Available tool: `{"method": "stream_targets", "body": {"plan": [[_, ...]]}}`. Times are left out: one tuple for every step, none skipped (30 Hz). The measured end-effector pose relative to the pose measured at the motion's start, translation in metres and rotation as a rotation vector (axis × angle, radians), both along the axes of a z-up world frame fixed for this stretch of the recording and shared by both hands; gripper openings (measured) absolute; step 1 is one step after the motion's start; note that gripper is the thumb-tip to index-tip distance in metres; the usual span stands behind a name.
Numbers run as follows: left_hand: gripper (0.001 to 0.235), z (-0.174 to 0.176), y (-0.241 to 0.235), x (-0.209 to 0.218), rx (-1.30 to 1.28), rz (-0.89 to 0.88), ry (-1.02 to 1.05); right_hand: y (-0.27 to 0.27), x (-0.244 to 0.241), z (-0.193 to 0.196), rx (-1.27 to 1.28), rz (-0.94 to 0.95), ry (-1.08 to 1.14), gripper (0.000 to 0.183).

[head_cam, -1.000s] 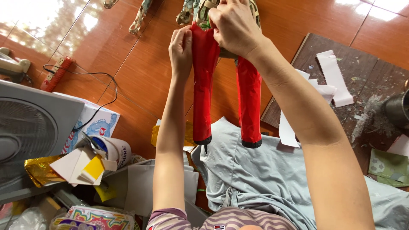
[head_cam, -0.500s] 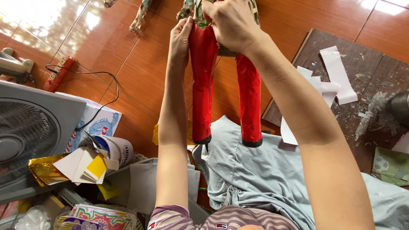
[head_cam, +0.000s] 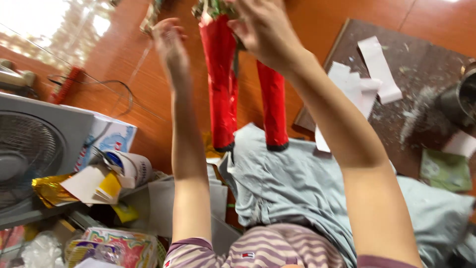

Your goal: Applying colored paper strips onto a bamboo animal craft frame using glue and a brush.

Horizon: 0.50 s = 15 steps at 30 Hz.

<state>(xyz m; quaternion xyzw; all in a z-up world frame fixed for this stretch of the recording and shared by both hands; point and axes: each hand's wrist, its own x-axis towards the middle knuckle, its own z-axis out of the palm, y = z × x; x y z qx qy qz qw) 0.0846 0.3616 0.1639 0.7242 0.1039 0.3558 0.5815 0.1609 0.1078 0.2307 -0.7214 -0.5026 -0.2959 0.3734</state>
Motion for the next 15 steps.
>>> {"method": "stream_targets", "body": {"plan": [[0.029, 0.015, -0.021, -0.029, -0.103, -0.030, -0.104, -0.026, -0.013, -0.003, 0.040, 0.057, 0.098, 0.036], [0.022, 0.028, -0.044, -0.056, -0.211, -0.063, -0.201, -0.055, -0.027, -0.008, 0.080, 0.105, 0.202, 0.032], [0.022, 0.029, -0.072, -0.087, -0.229, -0.069, -0.181, -0.084, -0.031, -0.032, 0.065, 0.092, 0.222, 0.032], [0.019, 0.029, -0.103, -0.121, -0.280, -0.132, -0.192, -0.119, -0.041, -0.058, 0.083, 0.068, 0.503, 0.031], [0.016, 0.030, -0.132, -0.154, -0.332, -0.192, -0.204, -0.155, -0.052, -0.083, 0.105, 0.039, 0.783, 0.032], [0.016, 0.020, -0.153, -0.165, -0.374, -0.195, -0.169, -0.178, -0.053, -0.150, 0.075, 0.010, 0.820, 0.032], [0.017, 0.013, -0.175, -0.176, -0.185, -0.645, -0.117, -0.209, -0.064, -0.213, 0.045, -0.175, 0.952, 0.019], [0.018, 0.011, -0.193, -0.181, 0.042, -1.101, -0.090, -0.237, -0.070, -0.270, 0.037, -0.357, 1.054, 0.009], [0.018, -0.030, -0.223, -0.169, 0.021, -1.117, -0.089, -0.260, -0.090, -0.313, 0.030, -0.382, 1.063, 0.009], [0.016, -0.069, -0.248, -0.156, 0.070, -1.205, 0.104, -0.275, -0.107, -0.356, -0.044, -0.414, 1.050, 0.015], [0.017, -0.107, -0.274, -0.144, 0.124, -1.288, 0.299, -0.291, -0.125, -0.397, -0.119, -0.445, 1.037, 0.022], [0.017, -0.161, -0.290, -0.118, 0.123, -1.301, 0.298, -0.287, -0.141, -0.393, -0.114, -0.458, 1.040, 0.022], [0.016, -0.210, -0.306, -0.102, -0.105, -1.145, 0.479, -0.283, -0.157, -0.388, -0.140, -0.471, 0.929, 0.032], [0.017, -0.254, -0.322, -0.087, -0.319, -0.973, 0.653, -0.275, -0.170, -0.383, -0.161, -0.482, 0.817, 0.044], [0.017, -0.280, -0.321, -0.081, -0.310, -0.987, 0.657, -0.272, -0.177, -0.376, -0.151, -0.495, 0.818, 0.044]]}}
